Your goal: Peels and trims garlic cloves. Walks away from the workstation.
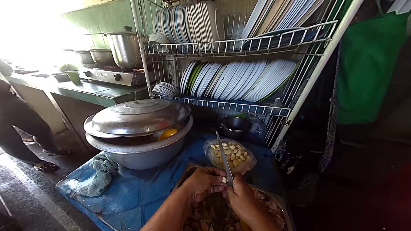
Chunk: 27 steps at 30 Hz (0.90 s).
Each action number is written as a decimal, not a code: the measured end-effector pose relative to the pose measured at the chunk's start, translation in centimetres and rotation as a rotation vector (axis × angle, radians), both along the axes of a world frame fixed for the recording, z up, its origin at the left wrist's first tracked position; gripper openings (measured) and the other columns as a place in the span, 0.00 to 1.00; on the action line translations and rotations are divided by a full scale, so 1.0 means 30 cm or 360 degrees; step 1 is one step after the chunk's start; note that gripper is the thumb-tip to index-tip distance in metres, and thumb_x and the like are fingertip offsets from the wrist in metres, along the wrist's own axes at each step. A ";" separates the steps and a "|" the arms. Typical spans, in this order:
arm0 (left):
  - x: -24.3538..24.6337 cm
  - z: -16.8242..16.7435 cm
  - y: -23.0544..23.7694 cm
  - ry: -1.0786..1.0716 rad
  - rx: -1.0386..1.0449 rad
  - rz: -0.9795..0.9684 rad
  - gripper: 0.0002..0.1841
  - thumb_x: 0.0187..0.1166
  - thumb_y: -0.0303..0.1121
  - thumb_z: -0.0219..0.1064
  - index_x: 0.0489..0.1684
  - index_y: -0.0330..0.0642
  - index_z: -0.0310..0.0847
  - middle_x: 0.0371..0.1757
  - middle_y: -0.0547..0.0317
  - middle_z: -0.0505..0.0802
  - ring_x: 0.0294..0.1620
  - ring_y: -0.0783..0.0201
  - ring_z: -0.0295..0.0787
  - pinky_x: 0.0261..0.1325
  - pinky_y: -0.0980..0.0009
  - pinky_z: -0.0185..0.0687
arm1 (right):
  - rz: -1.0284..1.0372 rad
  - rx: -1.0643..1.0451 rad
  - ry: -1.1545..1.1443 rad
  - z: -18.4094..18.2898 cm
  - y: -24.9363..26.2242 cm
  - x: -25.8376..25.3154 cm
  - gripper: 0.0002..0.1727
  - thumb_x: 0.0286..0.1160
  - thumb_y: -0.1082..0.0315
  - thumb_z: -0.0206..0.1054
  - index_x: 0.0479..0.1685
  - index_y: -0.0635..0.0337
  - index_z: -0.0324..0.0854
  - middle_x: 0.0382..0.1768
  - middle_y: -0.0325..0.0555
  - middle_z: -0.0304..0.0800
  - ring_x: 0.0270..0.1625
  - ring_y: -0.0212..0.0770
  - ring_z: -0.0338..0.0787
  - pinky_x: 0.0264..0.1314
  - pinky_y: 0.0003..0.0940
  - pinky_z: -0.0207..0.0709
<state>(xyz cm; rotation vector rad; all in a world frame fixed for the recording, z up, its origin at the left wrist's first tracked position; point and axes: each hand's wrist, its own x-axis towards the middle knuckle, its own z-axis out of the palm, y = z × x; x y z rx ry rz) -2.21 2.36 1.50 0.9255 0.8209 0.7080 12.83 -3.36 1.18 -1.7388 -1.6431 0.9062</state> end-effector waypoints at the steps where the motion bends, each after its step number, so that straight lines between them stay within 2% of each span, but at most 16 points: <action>1: -0.002 0.002 0.001 -0.0005 -0.0007 0.0002 0.08 0.81 0.15 0.62 0.52 0.32 0.80 0.40 0.54 0.90 0.35 0.65 0.91 0.45 0.70 0.91 | 0.0034 0.0012 0.0018 -0.002 -0.001 0.001 0.17 0.83 0.73 0.51 0.67 0.66 0.67 0.39 0.48 0.83 0.35 0.40 0.88 0.43 0.38 0.84; 4: -0.016 0.004 0.008 0.0026 0.0074 -0.0038 0.15 0.78 0.14 0.63 0.61 0.33 0.76 0.44 0.53 0.91 0.37 0.64 0.91 0.45 0.70 0.90 | 0.0061 0.0016 0.0069 -0.005 -0.001 0.006 0.16 0.83 0.72 0.50 0.66 0.65 0.67 0.36 0.45 0.82 0.32 0.39 0.87 0.40 0.37 0.84; 7: -0.041 0.005 0.018 0.0163 0.0260 -0.0220 0.22 0.77 0.14 0.63 0.70 0.33 0.71 0.47 0.53 0.92 0.41 0.65 0.92 0.47 0.71 0.90 | -0.0063 0.0036 0.0116 -0.009 0.007 0.015 0.15 0.83 0.73 0.49 0.64 0.66 0.67 0.35 0.46 0.83 0.31 0.40 0.87 0.39 0.38 0.84; 11: -0.057 0.008 0.024 0.0210 0.0327 -0.0353 0.23 0.76 0.15 0.66 0.70 0.33 0.71 0.49 0.52 0.92 0.45 0.63 0.93 0.50 0.68 0.91 | -0.0241 0.0159 0.0225 -0.009 0.012 0.035 0.14 0.83 0.74 0.48 0.62 0.69 0.68 0.32 0.46 0.83 0.26 0.38 0.85 0.32 0.37 0.83; 13: -0.056 0.004 0.025 0.0374 0.0368 -0.0328 0.23 0.77 0.18 0.67 0.71 0.32 0.70 0.51 0.50 0.90 0.45 0.62 0.93 0.51 0.68 0.92 | -0.0311 0.0176 0.0317 -0.007 0.013 0.047 0.13 0.83 0.75 0.50 0.61 0.67 0.68 0.30 0.43 0.83 0.23 0.36 0.84 0.28 0.33 0.81; 15: -0.054 -0.003 0.028 0.0739 0.0536 -0.0345 0.23 0.79 0.23 0.68 0.73 0.30 0.71 0.53 0.47 0.90 0.44 0.62 0.92 0.51 0.67 0.90 | -0.0377 0.0176 0.0433 -0.003 0.011 0.058 0.13 0.82 0.75 0.50 0.62 0.66 0.67 0.28 0.42 0.83 0.19 0.34 0.82 0.23 0.30 0.79; 17: -0.050 -0.005 0.033 0.1066 0.0692 -0.0437 0.19 0.81 0.28 0.69 0.68 0.31 0.78 0.52 0.46 0.90 0.43 0.61 0.90 0.52 0.64 0.88 | -0.0447 0.0234 0.0579 0.001 0.007 0.066 0.13 0.82 0.74 0.52 0.61 0.65 0.67 0.26 0.42 0.83 0.17 0.33 0.81 0.18 0.28 0.77; 19: -0.036 0.016 0.047 0.1227 0.0752 -0.0620 0.14 0.82 0.32 0.70 0.60 0.33 0.84 0.46 0.49 0.91 0.37 0.64 0.86 0.47 0.65 0.85 | -0.0503 0.0351 0.0709 0.006 0.006 0.073 0.12 0.81 0.72 0.52 0.60 0.66 0.68 0.24 0.40 0.83 0.15 0.32 0.80 0.16 0.26 0.76; 22: 0.018 0.085 0.086 0.1470 0.0803 -0.0856 0.12 0.81 0.32 0.71 0.54 0.34 0.86 0.43 0.50 0.90 0.33 0.64 0.83 0.43 0.64 0.83 | -0.0525 0.0420 0.0795 0.010 0.005 0.078 0.11 0.84 0.72 0.51 0.59 0.68 0.67 0.23 0.41 0.81 0.14 0.31 0.79 0.16 0.26 0.76; 23: 0.044 0.105 0.109 0.1570 0.0866 -0.0859 0.12 0.80 0.32 0.71 0.54 0.33 0.86 0.44 0.48 0.90 0.35 0.61 0.85 0.45 0.60 0.83 | -0.0517 0.0416 0.0781 0.006 0.006 0.078 0.12 0.84 0.71 0.51 0.60 0.68 0.68 0.24 0.41 0.82 0.15 0.32 0.79 0.16 0.27 0.76; 25: 0.092 0.127 0.176 0.1690 0.1002 -0.0717 0.15 0.82 0.34 0.68 0.57 0.32 0.87 0.51 0.40 0.92 0.48 0.50 0.90 0.59 0.49 0.84 | -0.0492 0.0397 0.0724 -0.005 0.009 0.079 0.14 0.84 0.70 0.53 0.62 0.68 0.68 0.24 0.42 0.82 0.15 0.33 0.79 0.18 0.29 0.77; 26: 0.112 0.125 0.214 0.1651 0.1051 -0.0545 0.15 0.84 0.34 0.66 0.57 0.30 0.87 0.53 0.37 0.92 0.53 0.46 0.90 0.65 0.47 0.81 | -0.0483 0.0390 0.0713 -0.008 0.011 0.080 0.14 0.84 0.70 0.53 0.62 0.68 0.68 0.24 0.42 0.82 0.15 0.33 0.79 0.19 0.30 0.77; 27: 0.129 0.115 0.248 0.1561 0.1064 -0.0330 0.15 0.85 0.34 0.63 0.57 0.29 0.87 0.53 0.37 0.92 0.54 0.47 0.91 0.66 0.49 0.82 | -0.0478 0.0386 0.0709 -0.011 0.013 0.080 0.13 0.83 0.70 0.54 0.61 0.67 0.69 0.24 0.41 0.82 0.15 0.33 0.80 0.19 0.30 0.78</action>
